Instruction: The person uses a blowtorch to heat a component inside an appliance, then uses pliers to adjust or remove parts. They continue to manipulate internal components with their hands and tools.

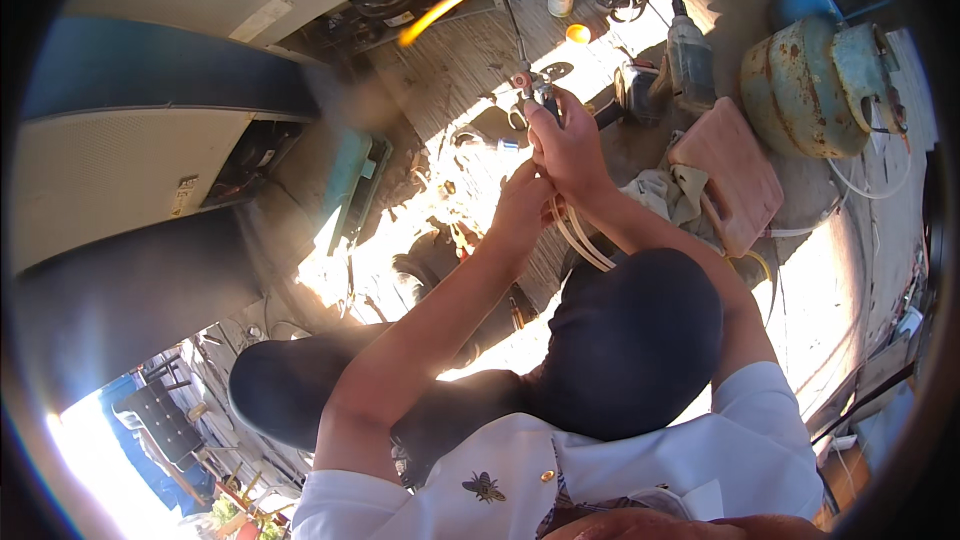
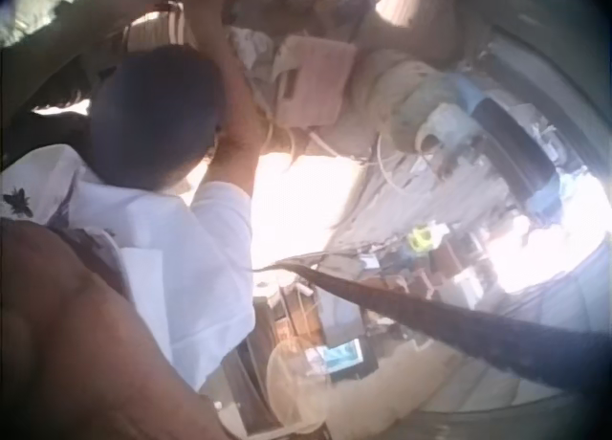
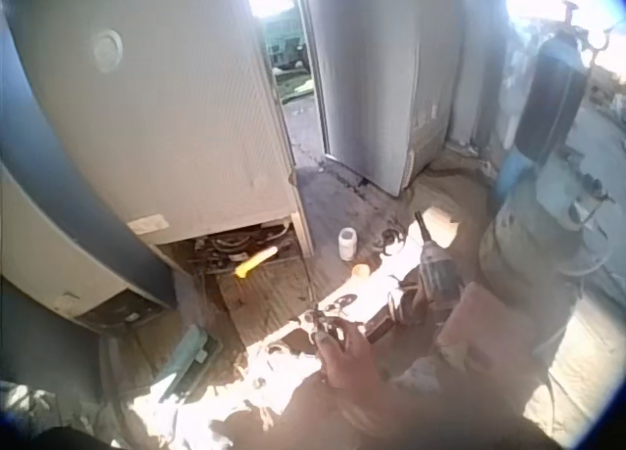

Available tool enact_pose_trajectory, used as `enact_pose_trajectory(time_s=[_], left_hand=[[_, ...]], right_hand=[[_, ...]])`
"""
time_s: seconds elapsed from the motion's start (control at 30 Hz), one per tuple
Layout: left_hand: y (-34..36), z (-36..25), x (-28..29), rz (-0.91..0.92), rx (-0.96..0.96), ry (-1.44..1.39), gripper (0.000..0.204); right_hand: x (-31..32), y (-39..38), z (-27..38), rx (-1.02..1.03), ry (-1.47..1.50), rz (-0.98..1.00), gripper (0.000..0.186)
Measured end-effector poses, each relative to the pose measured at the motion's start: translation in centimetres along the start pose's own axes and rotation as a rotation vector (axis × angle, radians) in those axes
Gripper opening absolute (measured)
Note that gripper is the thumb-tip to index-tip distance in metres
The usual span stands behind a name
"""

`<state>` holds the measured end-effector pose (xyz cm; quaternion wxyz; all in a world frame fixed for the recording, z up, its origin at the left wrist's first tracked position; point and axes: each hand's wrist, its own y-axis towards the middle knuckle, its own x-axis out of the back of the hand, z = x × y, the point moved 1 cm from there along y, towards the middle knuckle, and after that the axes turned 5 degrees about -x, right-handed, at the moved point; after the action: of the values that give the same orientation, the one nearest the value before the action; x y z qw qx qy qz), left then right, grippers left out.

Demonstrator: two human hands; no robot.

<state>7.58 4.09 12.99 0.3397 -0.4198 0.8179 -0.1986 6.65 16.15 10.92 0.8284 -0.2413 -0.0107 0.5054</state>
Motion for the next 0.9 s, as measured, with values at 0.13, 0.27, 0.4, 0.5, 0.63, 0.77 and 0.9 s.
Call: enact_pose_trajectory(time_s=[0.13, 0.27, 0.4, 0.5, 0.63, 0.77, 0.9], left_hand=[[-0.1, 0.6, 1.1, 0.028, -0.021, -0.093, 0.023], [-1.0, -0.4, 2.1, -0.004, -0.119, -0.038, 0.024], [-4.4, -3.5, 4.9, -0.014, -0.052, 0.062, 0.021], [-6.1, -5.3, 6.6, -0.022, -0.039, 0.199, 0.021], [-6.7, -8.0, 6.0, -0.058, -0.088, 0.116, 0.02], [-7.2, -8.8, 7.7, -0.103, -0.161, 0.099, 0.023], [-8.0, -8.4, 7.1, -0.052, -0.212, 0.064, 0.032]], right_hand=[[-1.5, 0.4, 0.9, -0.115, -0.09, 0.028, 0.04], [-2.7, 0.2, 1.6, -0.008, -0.35, 0.096, 0.033], [-3.9, 0.3, 2.6, 0.017, -0.415, 0.262, 0.037], [-5.4, -0.2, 3.4, -0.061, -0.405, 0.32, 0.042], [-8.2, -1.0, 5.1, -0.112, -0.443, 0.299, 0.041], [-10.8, -2.5, 6.8, -0.129, -0.341, 0.265, 0.048], [-6.8, -2.6, 3.6, -0.138, -0.104, 0.157, 0.048]])
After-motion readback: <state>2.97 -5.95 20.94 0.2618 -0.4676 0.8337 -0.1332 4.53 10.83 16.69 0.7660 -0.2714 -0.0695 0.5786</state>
